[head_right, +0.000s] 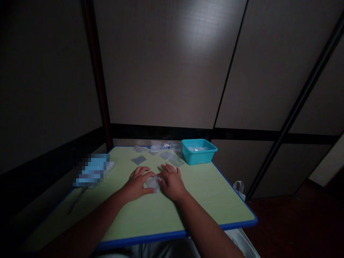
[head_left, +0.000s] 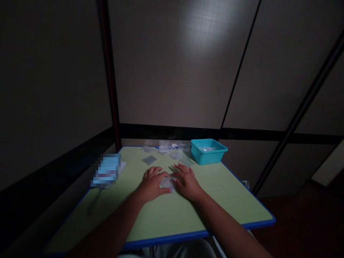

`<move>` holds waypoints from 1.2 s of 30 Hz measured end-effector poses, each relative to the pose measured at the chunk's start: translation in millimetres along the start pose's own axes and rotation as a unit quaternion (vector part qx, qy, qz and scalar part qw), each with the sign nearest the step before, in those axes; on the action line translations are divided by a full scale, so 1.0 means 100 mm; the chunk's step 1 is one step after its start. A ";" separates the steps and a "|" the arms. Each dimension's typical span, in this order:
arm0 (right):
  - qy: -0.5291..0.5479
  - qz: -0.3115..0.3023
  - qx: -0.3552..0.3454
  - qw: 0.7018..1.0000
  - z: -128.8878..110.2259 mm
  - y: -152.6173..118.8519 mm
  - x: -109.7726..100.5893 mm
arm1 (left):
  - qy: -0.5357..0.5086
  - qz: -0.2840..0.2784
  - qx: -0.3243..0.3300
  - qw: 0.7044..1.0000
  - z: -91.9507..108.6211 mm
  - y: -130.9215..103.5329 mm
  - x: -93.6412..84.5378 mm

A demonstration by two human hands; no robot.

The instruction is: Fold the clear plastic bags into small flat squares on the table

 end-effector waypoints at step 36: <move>0.017 -0.143 -0.040 0.989 -0.15 -0.15 0.08 | 0.045 -0.003 -0.041 0.998 -0.09 -0.02 0.06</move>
Point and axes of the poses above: each hand's wrist, its own y-axis towards the middle knuckle, its own x-axis out of the palm, z = x × y, the point moved 8 cm from there along y, towards the middle knuckle, and after that the axes turned 3 degrees about y, right-handed, at the moved point
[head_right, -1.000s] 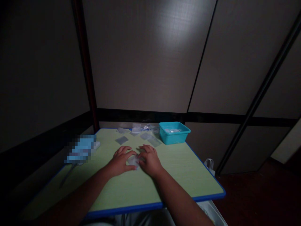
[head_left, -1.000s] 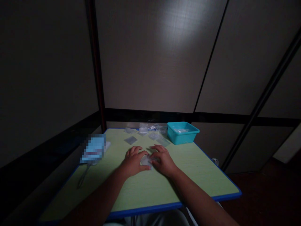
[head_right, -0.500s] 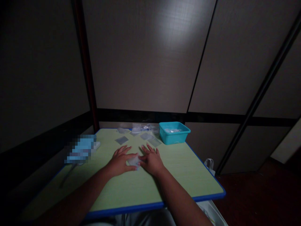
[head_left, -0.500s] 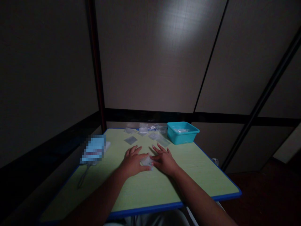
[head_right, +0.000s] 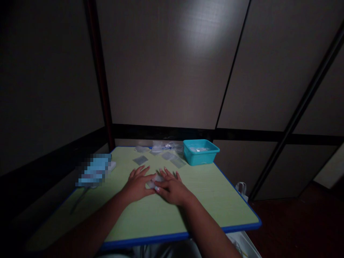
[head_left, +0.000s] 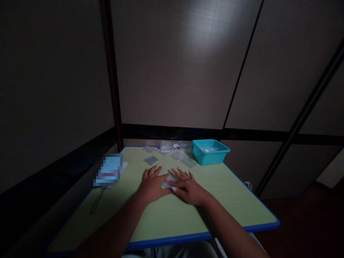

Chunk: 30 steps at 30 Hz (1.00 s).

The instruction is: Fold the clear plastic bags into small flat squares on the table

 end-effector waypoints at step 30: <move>-0.029 -0.020 0.017 0.999 0.06 -0.03 0.00 | 0.040 -0.029 -0.011 0.999 0.01 0.00 0.03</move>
Point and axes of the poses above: each hand's wrist, its own y-axis towards the middle knuckle, its own x-axis out of the palm, z = x × y, the point moved 8 cm from there along y, towards the middle knuckle, and after that the axes turned 3 degrees about y, right-handed, at the moved point
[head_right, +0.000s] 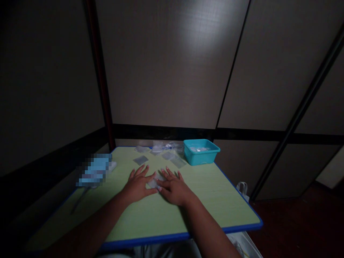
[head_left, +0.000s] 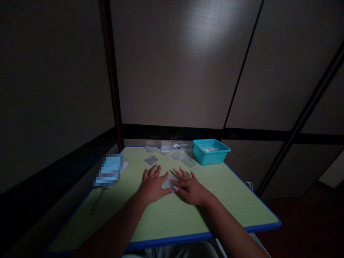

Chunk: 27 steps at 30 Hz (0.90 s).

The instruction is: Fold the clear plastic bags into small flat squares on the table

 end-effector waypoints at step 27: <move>-0.061 0.023 0.031 0.997 0.13 0.03 -0.05 | -0.034 0.073 0.030 0.996 0.06 -0.01 -0.14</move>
Point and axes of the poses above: each hand's wrist, its own y-axis towards the middle knuckle, its own x-axis out of the palm, z = x × y, the point moved 8 cm from there along y, towards the middle knuckle, and after that the axes turned 3 degrees about y, right-handed, at the moved point
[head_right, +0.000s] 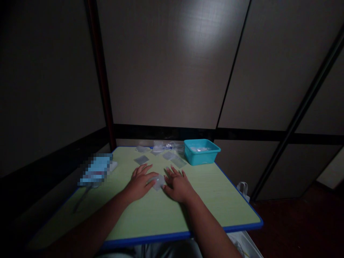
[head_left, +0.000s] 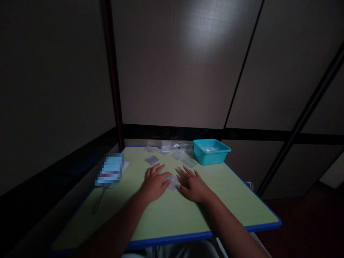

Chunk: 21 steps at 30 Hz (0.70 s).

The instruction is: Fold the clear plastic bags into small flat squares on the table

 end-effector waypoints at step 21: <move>0.017 0.006 0.014 1.000 0.05 0.00 0.02 | 0.011 -0.094 -0.051 0.994 -0.10 0.01 0.15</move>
Point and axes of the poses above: each hand's wrist, its own y-axis towards the middle knuckle, its own x-axis out of the palm, z = x × y, the point moved 8 cm from there along y, towards the middle knuckle, and after that the axes turned 3 degrees about y, right-handed, at the moved point
